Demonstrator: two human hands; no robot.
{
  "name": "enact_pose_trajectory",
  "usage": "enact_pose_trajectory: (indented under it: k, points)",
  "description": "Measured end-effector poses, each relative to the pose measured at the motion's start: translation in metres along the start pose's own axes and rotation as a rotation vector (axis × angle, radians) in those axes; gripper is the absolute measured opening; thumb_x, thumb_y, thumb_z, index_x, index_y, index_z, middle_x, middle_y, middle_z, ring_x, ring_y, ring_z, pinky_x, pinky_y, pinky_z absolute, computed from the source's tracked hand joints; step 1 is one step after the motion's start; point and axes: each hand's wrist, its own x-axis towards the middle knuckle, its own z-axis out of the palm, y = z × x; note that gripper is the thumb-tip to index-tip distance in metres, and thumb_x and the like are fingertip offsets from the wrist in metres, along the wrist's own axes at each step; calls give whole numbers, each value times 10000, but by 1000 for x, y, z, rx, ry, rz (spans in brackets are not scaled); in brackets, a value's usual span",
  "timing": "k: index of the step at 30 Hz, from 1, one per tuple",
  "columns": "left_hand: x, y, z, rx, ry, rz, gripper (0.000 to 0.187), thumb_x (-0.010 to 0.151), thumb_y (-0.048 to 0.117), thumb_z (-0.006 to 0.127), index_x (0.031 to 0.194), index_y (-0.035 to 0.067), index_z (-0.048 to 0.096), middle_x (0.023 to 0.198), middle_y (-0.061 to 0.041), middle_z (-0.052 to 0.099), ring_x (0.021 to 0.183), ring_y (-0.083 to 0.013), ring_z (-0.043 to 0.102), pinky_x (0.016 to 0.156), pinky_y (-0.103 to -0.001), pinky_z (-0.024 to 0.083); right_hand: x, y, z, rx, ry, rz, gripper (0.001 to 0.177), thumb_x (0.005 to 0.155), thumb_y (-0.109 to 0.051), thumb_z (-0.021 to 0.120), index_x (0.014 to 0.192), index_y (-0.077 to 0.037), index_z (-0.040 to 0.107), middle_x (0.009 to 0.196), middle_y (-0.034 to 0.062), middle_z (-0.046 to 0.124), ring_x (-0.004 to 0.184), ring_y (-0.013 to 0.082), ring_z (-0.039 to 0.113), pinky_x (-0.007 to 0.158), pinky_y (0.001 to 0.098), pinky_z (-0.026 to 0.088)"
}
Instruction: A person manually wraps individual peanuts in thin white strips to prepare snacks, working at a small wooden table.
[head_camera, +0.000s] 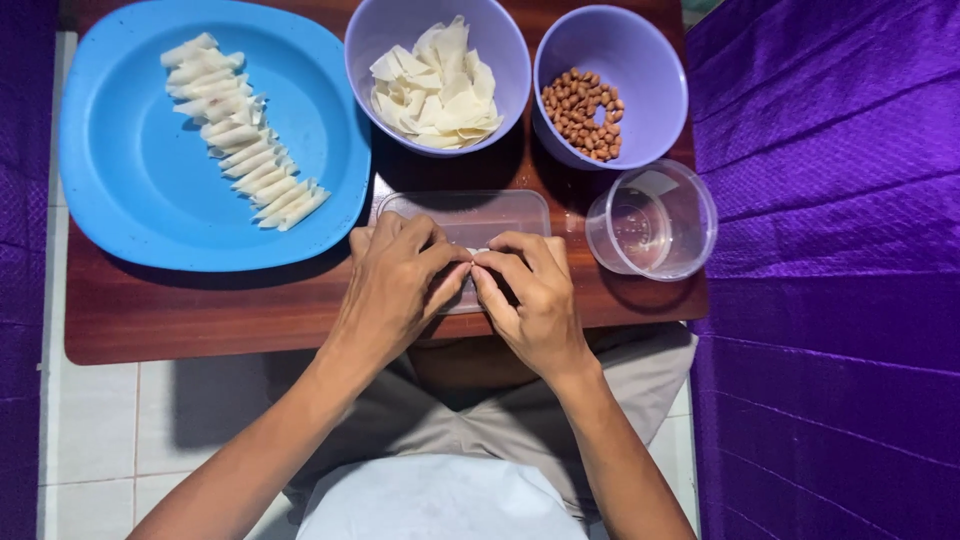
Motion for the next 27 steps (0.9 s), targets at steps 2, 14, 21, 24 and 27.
enact_pose_trajectory:
  k: [2, 14, 21, 24, 27]
  points:
    - [-2, -3, 2, 8, 11, 13, 128, 983, 314, 649, 974, 221, 736, 912, -3, 561, 896, -236, 508, 777, -393, 358, 1, -1, 0, -12, 3, -13, 65, 953, -131, 746, 1007, -95, 754, 1039, 89, 673, 973, 296, 646, 864, 394, 548]
    - [-11, -8, 7, -9, 44, 14, 135, 953, 368, 679, 955, 244, 731, 915, 19, 579, 907, -227, 531, 811, -394, 371, -5, -8, 1, -29, 25, -24, 71, 966, -162, 736, 973, -91, 742, 978, 65, 664, 926, 270, 630, 830, 373, 543]
    - [-5, -2, 0, 8, -14, -29, 138, 958, 381, 675, 944, 256, 734, 891, 31, 580, 887, -209, 522, 796, -381, 369, -1, -10, -4, 21, 31, 48, 99, 921, -146, 778, 1006, -109, 742, 989, 55, 671, 933, 261, 648, 840, 369, 552]
    - [-4, 0, -4, -6, -54, -44, 150, 960, 401, 651, 954, 270, 725, 902, 35, 577, 899, -226, 524, 790, -394, 377, 1, -11, -6, 50, 23, 81, 134, 910, -142, 787, 1022, -97, 730, 981, 70, 680, 915, 275, 657, 823, 379, 555]
    - [-2, -2, -3, -17, -35, -42, 150, 973, 383, 636, 962, 258, 719, 911, 33, 567, 905, -219, 517, 805, -380, 375, 6, -9, -7, 35, -10, 63, 78, 930, -158, 761, 998, -121, 756, 1000, 58, 663, 936, 277, 645, 847, 380, 556]
